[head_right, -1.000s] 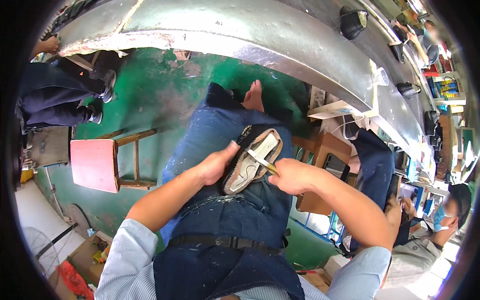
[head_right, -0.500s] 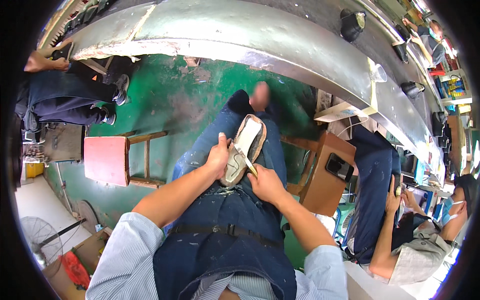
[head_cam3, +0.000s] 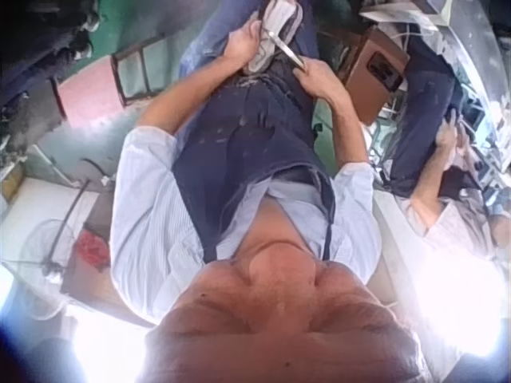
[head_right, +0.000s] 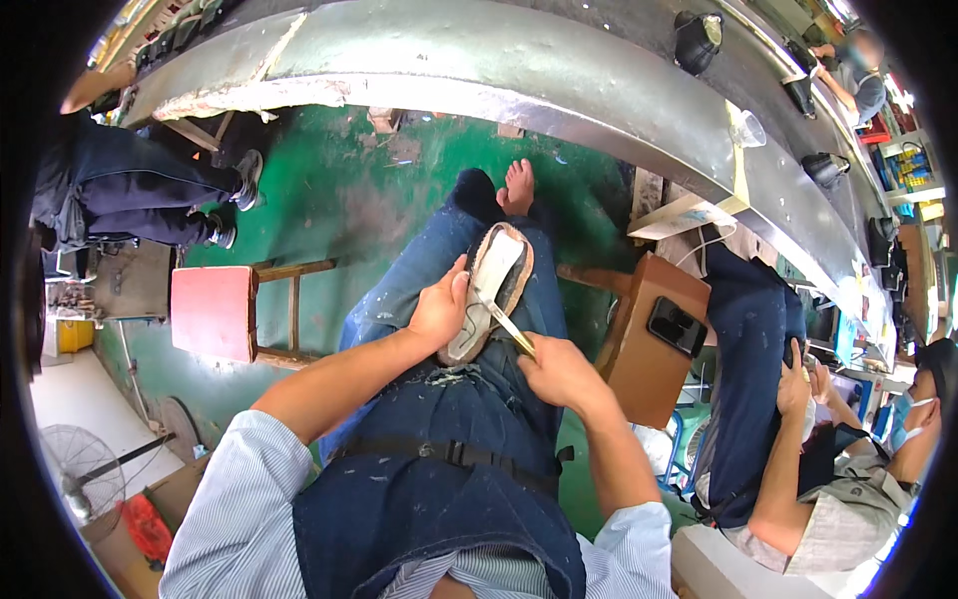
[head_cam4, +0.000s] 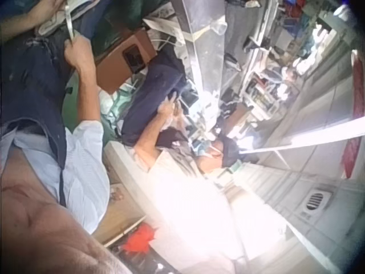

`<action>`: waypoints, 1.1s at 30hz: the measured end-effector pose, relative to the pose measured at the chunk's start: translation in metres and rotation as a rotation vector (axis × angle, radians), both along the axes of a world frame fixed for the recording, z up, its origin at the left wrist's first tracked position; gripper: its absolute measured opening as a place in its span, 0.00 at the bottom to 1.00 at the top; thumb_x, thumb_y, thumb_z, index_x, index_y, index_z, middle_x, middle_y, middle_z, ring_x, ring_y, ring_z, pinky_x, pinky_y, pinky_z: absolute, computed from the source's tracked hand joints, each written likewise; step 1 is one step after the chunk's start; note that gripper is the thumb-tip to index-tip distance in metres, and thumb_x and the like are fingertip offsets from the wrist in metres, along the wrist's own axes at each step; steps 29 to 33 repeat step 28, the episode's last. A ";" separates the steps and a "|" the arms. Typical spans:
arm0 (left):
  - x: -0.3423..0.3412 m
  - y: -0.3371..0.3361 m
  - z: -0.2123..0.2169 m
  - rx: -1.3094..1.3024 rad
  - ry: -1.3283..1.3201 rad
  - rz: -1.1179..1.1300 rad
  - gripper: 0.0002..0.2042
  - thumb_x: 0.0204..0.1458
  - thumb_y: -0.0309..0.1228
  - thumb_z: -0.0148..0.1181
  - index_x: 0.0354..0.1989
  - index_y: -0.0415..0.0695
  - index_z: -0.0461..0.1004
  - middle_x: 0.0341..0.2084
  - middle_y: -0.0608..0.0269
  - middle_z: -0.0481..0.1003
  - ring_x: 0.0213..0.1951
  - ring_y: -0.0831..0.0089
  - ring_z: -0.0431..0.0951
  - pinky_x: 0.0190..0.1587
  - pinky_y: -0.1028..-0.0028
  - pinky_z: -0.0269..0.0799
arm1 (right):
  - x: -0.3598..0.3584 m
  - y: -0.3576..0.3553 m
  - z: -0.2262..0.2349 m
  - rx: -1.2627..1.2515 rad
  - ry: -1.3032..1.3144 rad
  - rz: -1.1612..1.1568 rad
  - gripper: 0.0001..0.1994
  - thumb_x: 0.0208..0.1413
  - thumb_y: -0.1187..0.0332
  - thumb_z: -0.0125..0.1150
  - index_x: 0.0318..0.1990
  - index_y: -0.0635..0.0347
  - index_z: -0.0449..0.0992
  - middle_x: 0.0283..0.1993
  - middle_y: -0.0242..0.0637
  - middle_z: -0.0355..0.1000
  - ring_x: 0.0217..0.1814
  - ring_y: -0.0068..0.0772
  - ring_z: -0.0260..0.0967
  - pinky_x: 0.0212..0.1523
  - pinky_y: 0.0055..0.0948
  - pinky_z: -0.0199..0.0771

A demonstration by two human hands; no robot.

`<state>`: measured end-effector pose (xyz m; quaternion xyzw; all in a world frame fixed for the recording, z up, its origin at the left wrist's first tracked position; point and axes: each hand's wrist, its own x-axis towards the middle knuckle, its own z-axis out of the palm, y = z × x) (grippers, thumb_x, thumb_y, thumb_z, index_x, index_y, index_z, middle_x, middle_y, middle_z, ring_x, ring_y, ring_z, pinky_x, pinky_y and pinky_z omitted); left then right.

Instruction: Manually lasting shoes by pulling and hammering uppers onto the soles using lasting pincers at a factory production line.

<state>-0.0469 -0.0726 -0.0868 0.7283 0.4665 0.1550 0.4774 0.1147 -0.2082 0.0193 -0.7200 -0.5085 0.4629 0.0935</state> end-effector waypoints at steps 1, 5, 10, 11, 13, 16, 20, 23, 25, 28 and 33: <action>0.000 0.000 0.003 -0.015 -0.012 -0.016 0.24 0.66 0.41 0.39 0.64 0.41 0.63 0.45 0.35 0.74 0.46 0.38 0.75 0.52 0.52 0.69 | 0.006 -0.001 0.005 -0.023 -0.086 0.061 0.19 0.55 0.67 0.56 0.51 0.70 0.69 0.42 0.60 0.73 0.48 0.62 0.70 0.49 0.49 0.71; 0.002 0.003 0.014 -0.044 0.014 -0.011 0.24 0.65 0.41 0.40 0.65 0.41 0.62 0.43 0.33 0.74 0.44 0.37 0.75 0.51 0.52 0.70 | 0.012 0.008 -0.031 0.425 -0.388 0.036 0.23 0.54 0.72 0.57 0.55 0.77 0.64 0.50 0.59 0.70 0.53 0.59 0.68 0.50 0.46 0.72; -0.004 0.005 0.010 -0.029 0.013 -0.122 0.25 0.65 0.38 0.42 0.69 0.45 0.56 0.46 0.35 0.74 0.45 0.39 0.75 0.48 0.52 0.71 | 0.005 0.028 -0.050 0.324 -0.484 -0.047 0.21 0.54 0.70 0.59 0.55 0.69 0.67 0.46 0.53 0.71 0.49 0.53 0.71 0.48 0.43 0.74; -0.005 0.006 0.008 -0.033 0.012 -0.122 0.25 0.65 0.38 0.42 0.69 0.45 0.56 0.46 0.35 0.74 0.45 0.39 0.75 0.48 0.52 0.71 | 0.005 0.028 -0.058 0.323 -0.436 -0.104 0.20 0.55 0.70 0.59 0.55 0.66 0.67 0.45 0.51 0.72 0.48 0.52 0.72 0.47 0.42 0.74; -0.007 0.008 0.005 0.069 -0.046 -0.227 0.25 0.64 0.36 0.44 0.70 0.50 0.54 0.52 0.31 0.70 0.47 0.39 0.75 0.51 0.56 0.72 | -0.002 0.020 -0.066 0.395 -0.426 -0.153 0.19 0.55 0.69 0.59 0.54 0.64 0.68 0.46 0.50 0.72 0.48 0.52 0.72 0.46 0.43 0.74; -0.009 0.007 0.006 0.180 0.079 -0.339 0.28 0.63 0.37 0.45 0.72 0.59 0.49 0.46 0.29 0.70 0.41 0.39 0.76 0.47 0.55 0.74 | -0.001 0.010 -0.062 0.491 -0.408 -0.234 0.16 0.56 0.68 0.58 0.50 0.65 0.70 0.41 0.52 0.73 0.45 0.55 0.72 0.44 0.45 0.73; -0.004 0.017 0.031 0.082 0.210 -0.447 0.28 0.64 0.36 0.44 0.72 0.58 0.48 0.48 0.29 0.69 0.42 0.36 0.75 0.50 0.53 0.72 | 0.045 0.027 -0.024 0.006 -0.017 -0.065 0.09 0.59 0.67 0.56 0.38 0.65 0.72 0.32 0.53 0.74 0.34 0.53 0.75 0.37 0.41 0.76; 0.000 0.025 0.034 -0.012 0.212 -0.451 0.27 0.64 0.36 0.43 0.72 0.58 0.48 0.44 0.30 0.71 0.42 0.38 0.76 0.49 0.52 0.72 | 0.067 0.033 -0.002 -0.196 0.246 -0.283 0.11 0.62 0.64 0.54 0.37 0.64 0.71 0.30 0.36 0.73 0.25 0.27 0.72 0.24 0.27 0.75; 0.000 0.029 0.041 -0.025 0.264 -0.474 0.27 0.64 0.36 0.43 0.72 0.58 0.48 0.44 0.31 0.71 0.42 0.38 0.76 0.49 0.52 0.71 | 0.050 0.044 0.012 -0.160 0.150 -0.277 0.12 0.62 0.63 0.53 0.38 0.64 0.71 0.30 0.37 0.73 0.26 0.30 0.73 0.26 0.30 0.76; 0.001 0.031 0.037 0.020 0.289 -0.523 0.28 0.64 0.38 0.45 0.72 0.57 0.48 0.44 0.33 0.72 0.42 0.38 0.76 0.49 0.53 0.72 | 0.032 0.059 -0.034 0.401 0.034 -0.304 0.19 0.62 0.52 0.55 0.44 0.62 0.71 0.32 0.38 0.76 0.30 0.43 0.75 0.39 0.39 0.78; 0.001 0.031 0.037 0.020 0.289 -0.523 0.28 0.64 0.38 0.45 0.72 0.57 0.48 0.44 0.33 0.72 0.42 0.38 0.76 0.49 0.53 0.72 | 0.032 0.059 -0.034 0.401 0.034 -0.304 0.19 0.62 0.52 0.55 0.44 0.62 0.71 0.32 0.38 0.76 0.30 0.43 0.75 0.39 0.39 0.78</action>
